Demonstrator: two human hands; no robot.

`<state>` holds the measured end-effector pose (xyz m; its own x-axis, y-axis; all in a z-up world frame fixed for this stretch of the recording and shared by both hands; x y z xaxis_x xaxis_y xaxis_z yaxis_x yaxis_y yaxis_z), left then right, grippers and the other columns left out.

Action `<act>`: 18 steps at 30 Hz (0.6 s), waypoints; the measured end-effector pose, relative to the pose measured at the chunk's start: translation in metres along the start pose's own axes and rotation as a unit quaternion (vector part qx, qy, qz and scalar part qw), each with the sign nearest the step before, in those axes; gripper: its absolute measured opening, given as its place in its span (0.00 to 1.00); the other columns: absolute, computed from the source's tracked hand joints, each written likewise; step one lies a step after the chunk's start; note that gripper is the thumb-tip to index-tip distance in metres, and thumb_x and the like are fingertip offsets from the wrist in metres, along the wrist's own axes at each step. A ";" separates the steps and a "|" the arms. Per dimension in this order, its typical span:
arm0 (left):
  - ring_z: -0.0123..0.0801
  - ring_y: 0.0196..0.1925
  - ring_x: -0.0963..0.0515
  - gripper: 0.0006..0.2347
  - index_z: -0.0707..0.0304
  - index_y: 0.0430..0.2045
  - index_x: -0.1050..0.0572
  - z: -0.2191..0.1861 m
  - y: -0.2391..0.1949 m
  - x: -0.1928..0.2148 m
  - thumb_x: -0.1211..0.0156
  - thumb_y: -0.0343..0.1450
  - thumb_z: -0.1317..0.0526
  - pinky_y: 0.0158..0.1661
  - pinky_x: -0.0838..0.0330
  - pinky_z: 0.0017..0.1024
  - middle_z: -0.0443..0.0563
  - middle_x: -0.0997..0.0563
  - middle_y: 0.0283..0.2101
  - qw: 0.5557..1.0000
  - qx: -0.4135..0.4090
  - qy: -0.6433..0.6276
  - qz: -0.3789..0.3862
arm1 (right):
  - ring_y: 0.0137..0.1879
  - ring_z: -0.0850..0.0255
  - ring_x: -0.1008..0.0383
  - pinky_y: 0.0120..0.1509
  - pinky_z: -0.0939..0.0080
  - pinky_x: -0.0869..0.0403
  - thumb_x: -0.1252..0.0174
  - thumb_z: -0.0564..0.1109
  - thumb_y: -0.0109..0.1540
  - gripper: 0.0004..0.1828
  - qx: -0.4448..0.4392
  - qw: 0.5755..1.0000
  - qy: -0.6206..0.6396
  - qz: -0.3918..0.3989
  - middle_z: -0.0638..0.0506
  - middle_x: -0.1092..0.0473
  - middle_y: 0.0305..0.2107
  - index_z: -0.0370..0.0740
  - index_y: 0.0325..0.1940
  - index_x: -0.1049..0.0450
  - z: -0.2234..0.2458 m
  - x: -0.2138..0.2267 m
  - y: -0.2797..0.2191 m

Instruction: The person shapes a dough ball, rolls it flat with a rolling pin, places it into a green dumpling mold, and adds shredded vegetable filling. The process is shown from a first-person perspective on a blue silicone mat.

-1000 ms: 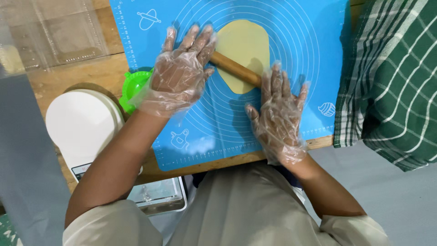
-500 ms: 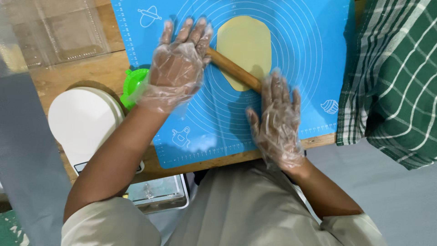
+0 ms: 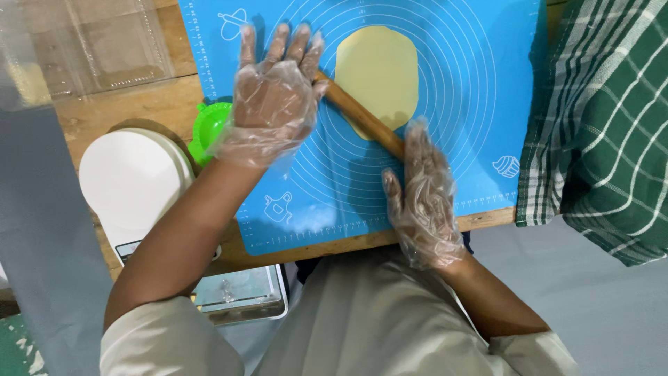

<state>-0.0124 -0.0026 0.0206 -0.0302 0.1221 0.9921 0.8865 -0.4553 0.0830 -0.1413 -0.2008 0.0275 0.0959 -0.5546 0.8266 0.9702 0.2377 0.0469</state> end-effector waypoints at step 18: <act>0.56 0.75 0.37 0.18 0.66 0.62 0.27 0.002 -0.009 0.008 0.53 0.77 0.64 0.71 0.56 0.60 0.61 0.27 0.69 0.999 -0.043 0.023 -0.007 | 0.68 0.42 0.32 0.72 0.45 0.30 0.46 0.27 0.54 0.42 0.113 0.988 -0.103 0.012 0.37 0.39 0.69 0.32 0.74 0.42 0.021 -0.007 -0.002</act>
<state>-0.0191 0.0045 0.0277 -0.0653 0.0896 0.9938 0.8427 -0.5285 0.1031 -0.1482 -0.1804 0.0332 0.0493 -0.3782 0.9244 0.8914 0.4342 0.1301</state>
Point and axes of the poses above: each hand's wrist, its own y-axis towards the middle knuckle, its own x-axis out of the back of the hand, z = x × y, the point moved 8 cm from there along y, towards the middle knuckle
